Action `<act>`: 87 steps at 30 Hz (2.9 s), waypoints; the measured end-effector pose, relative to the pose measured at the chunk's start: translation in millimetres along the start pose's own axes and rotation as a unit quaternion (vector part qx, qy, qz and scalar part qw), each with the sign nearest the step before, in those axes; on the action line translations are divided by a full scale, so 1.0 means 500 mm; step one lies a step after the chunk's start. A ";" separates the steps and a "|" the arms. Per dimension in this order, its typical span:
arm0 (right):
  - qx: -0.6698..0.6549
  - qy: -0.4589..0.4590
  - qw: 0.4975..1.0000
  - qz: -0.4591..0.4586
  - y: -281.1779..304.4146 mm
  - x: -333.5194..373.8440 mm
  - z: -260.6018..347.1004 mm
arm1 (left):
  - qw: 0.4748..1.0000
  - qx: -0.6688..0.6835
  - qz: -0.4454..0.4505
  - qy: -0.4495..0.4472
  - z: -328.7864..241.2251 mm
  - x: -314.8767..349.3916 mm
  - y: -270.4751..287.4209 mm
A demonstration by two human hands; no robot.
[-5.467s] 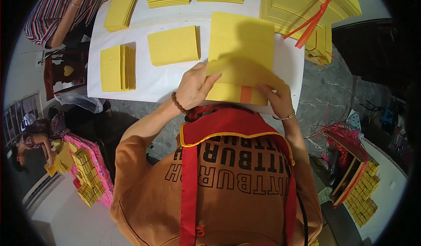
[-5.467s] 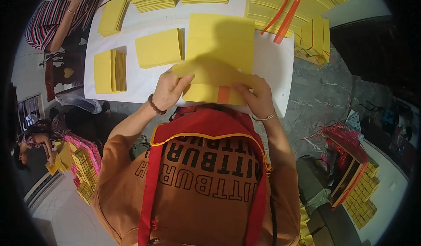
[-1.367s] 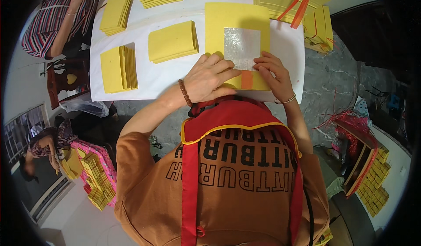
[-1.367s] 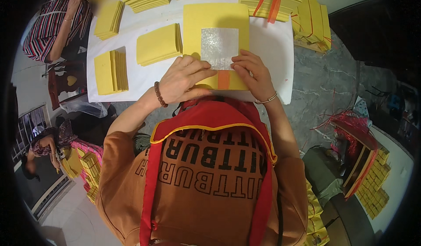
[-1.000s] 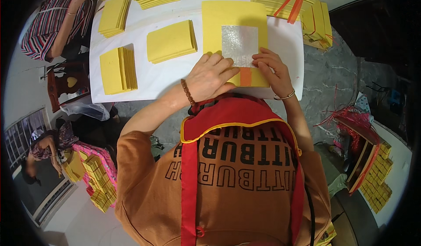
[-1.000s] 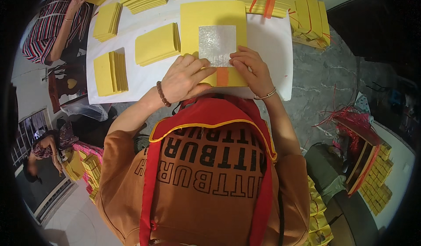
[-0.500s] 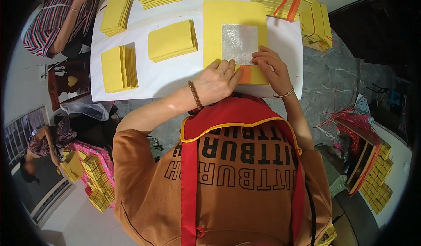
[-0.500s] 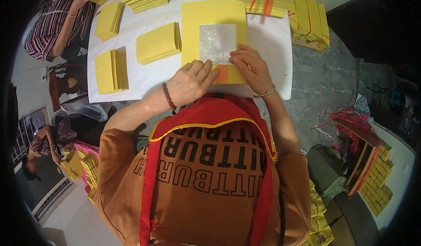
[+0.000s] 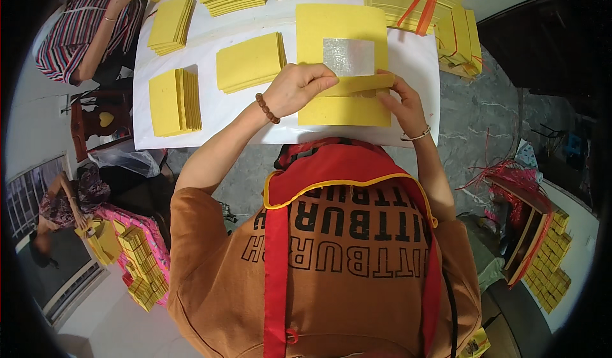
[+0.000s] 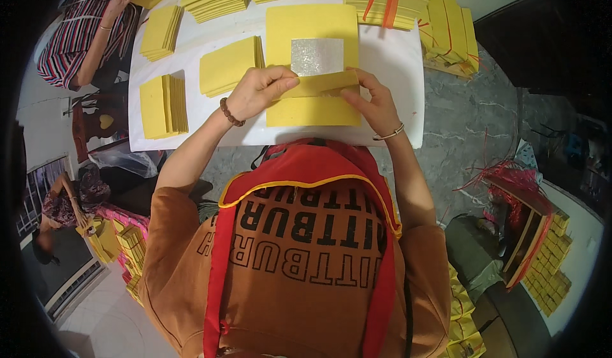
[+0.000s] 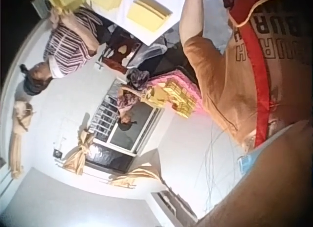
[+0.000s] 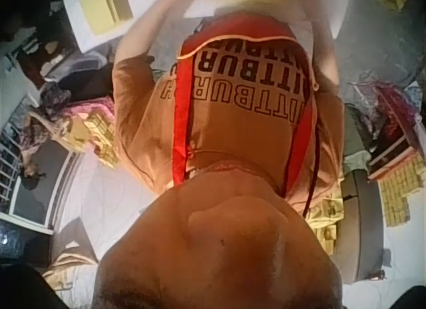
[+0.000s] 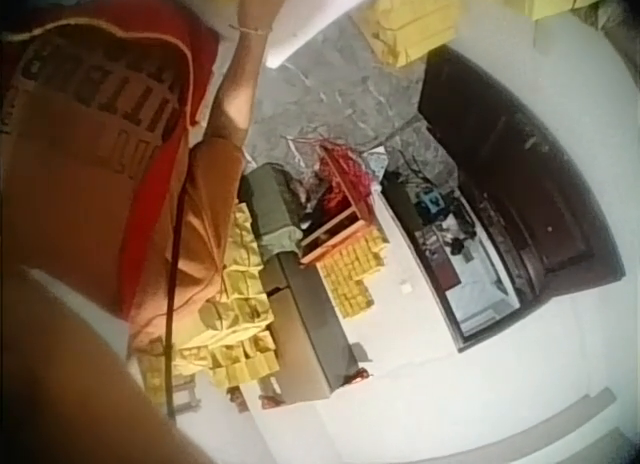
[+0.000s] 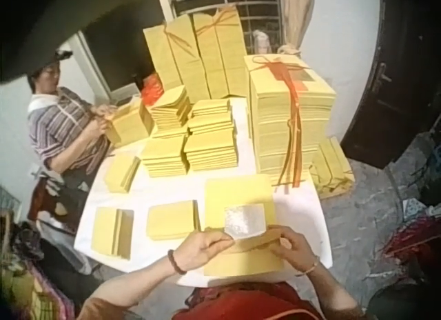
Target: Folding and stacking yellow joss papers with silver foil centers.
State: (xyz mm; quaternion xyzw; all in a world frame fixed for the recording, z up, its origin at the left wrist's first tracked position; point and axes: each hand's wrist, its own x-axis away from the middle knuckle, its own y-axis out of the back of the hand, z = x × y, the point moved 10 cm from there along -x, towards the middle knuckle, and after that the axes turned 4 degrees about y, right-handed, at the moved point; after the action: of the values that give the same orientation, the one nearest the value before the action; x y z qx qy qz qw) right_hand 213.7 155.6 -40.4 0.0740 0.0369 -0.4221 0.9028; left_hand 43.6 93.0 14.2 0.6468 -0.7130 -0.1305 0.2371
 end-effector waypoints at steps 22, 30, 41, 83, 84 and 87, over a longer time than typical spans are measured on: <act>0.086 0.002 0.996 0.001 0.004 -0.005 -0.013 | 0.995 0.088 0.037 0.038 0.036 -0.006 -0.009; -0.235 -0.086 0.968 0.018 0.003 -0.009 -0.032 | 1.000 0.012 -0.003 -0.014 0.008 0.001 0.003; 0.005 -0.013 1.000 0.016 -0.011 -0.027 -0.005 | 0.983 0.008 0.082 -0.164 -0.028 0.034 0.030; 0.121 -0.083 0.985 -0.086 -0.001 -0.043 0.002 | 0.977 0.042 -0.157 0.138 0.109 0.018 0.048; 0.127 -0.086 0.985 -0.083 -0.001 -0.044 0.001 | 0.978 0.024 -0.162 0.132 0.102 0.018 0.052; 0.135 -0.072 0.984 -0.089 0.000 -0.046 0.006 | 0.977 0.034 -0.178 0.110 0.089 0.018 0.058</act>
State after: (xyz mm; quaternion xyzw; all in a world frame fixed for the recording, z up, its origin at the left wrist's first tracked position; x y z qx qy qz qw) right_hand 199.0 172.4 -34.6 0.1610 -0.0789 -0.5065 0.8434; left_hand -4.5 82.3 -8.1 0.7815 -0.5600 -0.0740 0.2648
